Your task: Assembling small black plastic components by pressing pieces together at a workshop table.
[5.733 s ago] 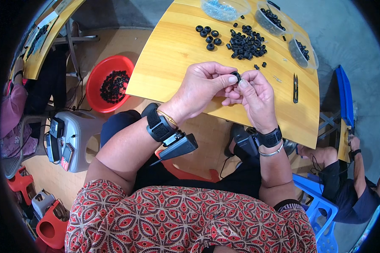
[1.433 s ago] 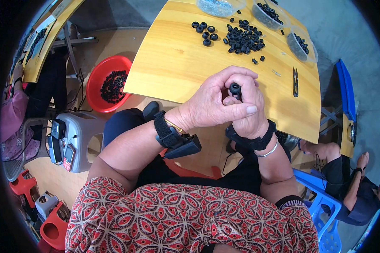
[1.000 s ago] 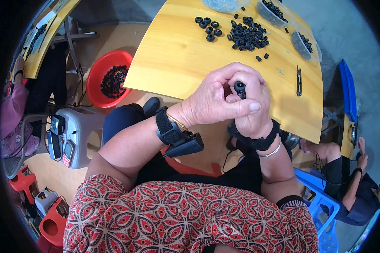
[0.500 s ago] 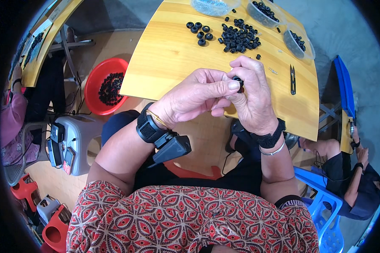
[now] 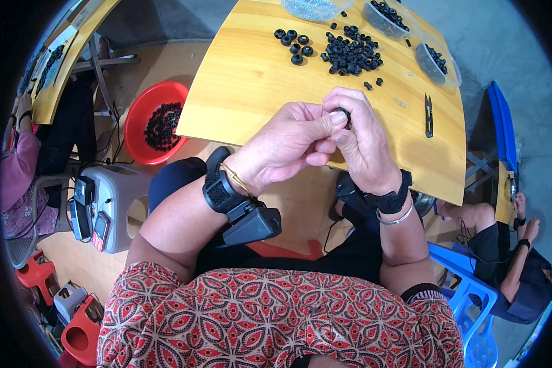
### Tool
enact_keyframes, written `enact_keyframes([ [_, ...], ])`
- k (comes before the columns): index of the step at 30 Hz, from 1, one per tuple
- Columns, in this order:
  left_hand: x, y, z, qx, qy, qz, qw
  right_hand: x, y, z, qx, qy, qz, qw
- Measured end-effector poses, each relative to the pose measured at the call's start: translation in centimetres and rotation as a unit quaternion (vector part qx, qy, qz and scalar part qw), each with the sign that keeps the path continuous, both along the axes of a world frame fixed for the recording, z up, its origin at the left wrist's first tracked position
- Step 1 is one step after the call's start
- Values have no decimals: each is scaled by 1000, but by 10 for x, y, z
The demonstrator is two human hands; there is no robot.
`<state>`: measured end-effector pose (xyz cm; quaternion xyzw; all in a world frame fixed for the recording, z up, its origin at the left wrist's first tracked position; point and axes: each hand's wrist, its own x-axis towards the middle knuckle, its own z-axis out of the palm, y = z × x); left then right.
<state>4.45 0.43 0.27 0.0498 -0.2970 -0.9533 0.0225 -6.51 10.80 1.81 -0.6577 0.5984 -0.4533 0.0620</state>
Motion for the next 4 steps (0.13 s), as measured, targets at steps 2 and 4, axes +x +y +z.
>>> enact_keyframes([
  [2,0,0,-2,0,4,0,1000,-1,1,-1,14,-8,3,1000],
  [4,-1,-1,-2,4,13,-7,1000,-1,2,0,30,-10,-6,999],
])
